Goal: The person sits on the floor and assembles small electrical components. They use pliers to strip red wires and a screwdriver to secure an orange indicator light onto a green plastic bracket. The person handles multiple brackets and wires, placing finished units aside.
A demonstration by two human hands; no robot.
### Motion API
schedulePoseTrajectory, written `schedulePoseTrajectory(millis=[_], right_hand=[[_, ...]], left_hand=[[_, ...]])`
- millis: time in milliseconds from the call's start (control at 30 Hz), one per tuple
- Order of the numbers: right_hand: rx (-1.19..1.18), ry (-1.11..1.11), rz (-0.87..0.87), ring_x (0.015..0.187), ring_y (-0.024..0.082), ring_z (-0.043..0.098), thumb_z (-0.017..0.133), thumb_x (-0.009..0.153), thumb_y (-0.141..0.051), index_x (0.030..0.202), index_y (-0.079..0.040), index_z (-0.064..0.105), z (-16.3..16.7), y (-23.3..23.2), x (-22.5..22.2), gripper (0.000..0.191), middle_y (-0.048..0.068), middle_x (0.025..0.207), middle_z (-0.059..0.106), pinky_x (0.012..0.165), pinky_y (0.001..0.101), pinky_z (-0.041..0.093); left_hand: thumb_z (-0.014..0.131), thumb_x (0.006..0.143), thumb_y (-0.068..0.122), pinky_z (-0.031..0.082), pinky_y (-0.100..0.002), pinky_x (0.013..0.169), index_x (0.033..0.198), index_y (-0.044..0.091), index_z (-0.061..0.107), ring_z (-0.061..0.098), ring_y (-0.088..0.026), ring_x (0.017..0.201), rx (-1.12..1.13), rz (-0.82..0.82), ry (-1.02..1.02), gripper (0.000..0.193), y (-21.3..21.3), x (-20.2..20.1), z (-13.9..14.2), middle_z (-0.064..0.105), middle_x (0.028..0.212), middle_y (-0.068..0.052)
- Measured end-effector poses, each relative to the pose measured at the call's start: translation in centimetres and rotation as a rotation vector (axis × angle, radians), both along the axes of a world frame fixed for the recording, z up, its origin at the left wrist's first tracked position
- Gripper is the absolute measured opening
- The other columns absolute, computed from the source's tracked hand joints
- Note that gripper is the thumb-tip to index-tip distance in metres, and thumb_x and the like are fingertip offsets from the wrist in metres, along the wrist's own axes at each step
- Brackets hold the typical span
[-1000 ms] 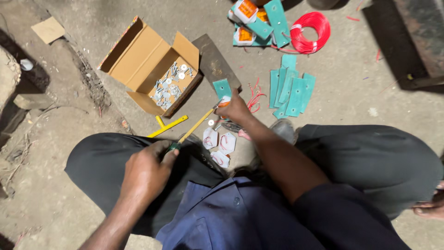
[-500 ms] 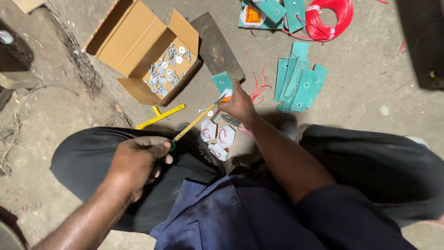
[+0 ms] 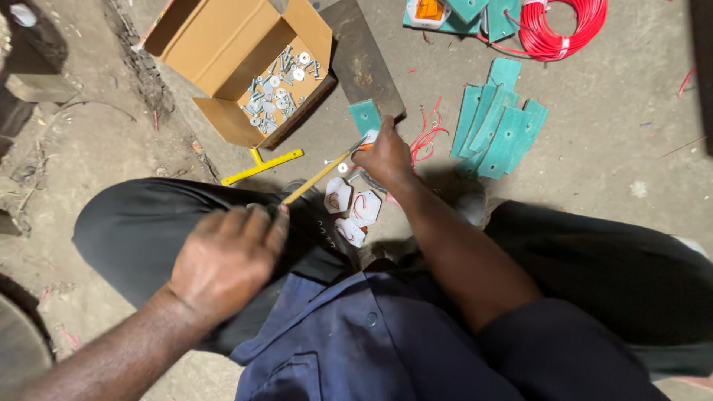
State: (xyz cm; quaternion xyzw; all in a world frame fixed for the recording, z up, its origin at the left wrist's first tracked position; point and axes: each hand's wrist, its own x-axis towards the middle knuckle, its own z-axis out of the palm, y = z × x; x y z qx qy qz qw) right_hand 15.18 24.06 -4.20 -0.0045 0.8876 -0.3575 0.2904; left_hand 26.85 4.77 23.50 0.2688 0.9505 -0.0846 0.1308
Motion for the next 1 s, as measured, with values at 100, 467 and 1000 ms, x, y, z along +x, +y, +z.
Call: schedulePoseTrajectory(millis=[100, 467, 1000], right_hand=[[0.012, -0.003, -0.029, 0.099, 0.049, 0.068, 0.084, 0.069, -0.028, 0.126, 0.001, 0.039, 0.4, -0.1, 0.1, 0.079, 0.029, 0.108, 0.069, 0.087, 0.0533, 0.054], [0.054, -0.02, -0.002, 0.099, 0.049, 0.067, 0.082, 0.068, -0.026, 0.126, -0.002, 0.039, 0.5, 0.0, 0.0, 0.076, 0.027, 0.111, 0.067, 0.087, 0.0533, 0.054], [-0.006, 0.114, 0.053, 0.101, 0.051, 0.064, 0.082, 0.069, -0.025, 0.128, -0.002, 0.038, -1.7, 0.5, 0.6, 0.078, 0.028, 0.116, 0.065, 0.087, 0.0563, 0.052]], left_hand=[[0.082, 0.089, 0.03, 0.055, -0.027, 0.066, 0.113, 0.0, 0.076, 0.067, -0.013, 0.073, 0.789, 1.329, -0.346, 0.039, 0.9, -0.5, -0.2, 0.079, 0.089, -0.01], [0.069, 0.084, 0.024, 0.054, -0.037, 0.06, 0.115, 0.003, 0.073, 0.069, -0.023, 0.072, 0.004, 0.161, -0.069, 0.037, -0.8, -2.0, -0.1, 0.073, 0.083, -0.006], [0.067, 0.091, 0.027, 0.052, -0.042, 0.058, 0.107, 0.007, 0.073, 0.069, -0.027, 0.073, 0.146, 0.409, -0.108, 0.026, -1.0, -1.2, -1.0, 0.07, 0.078, -0.009]])
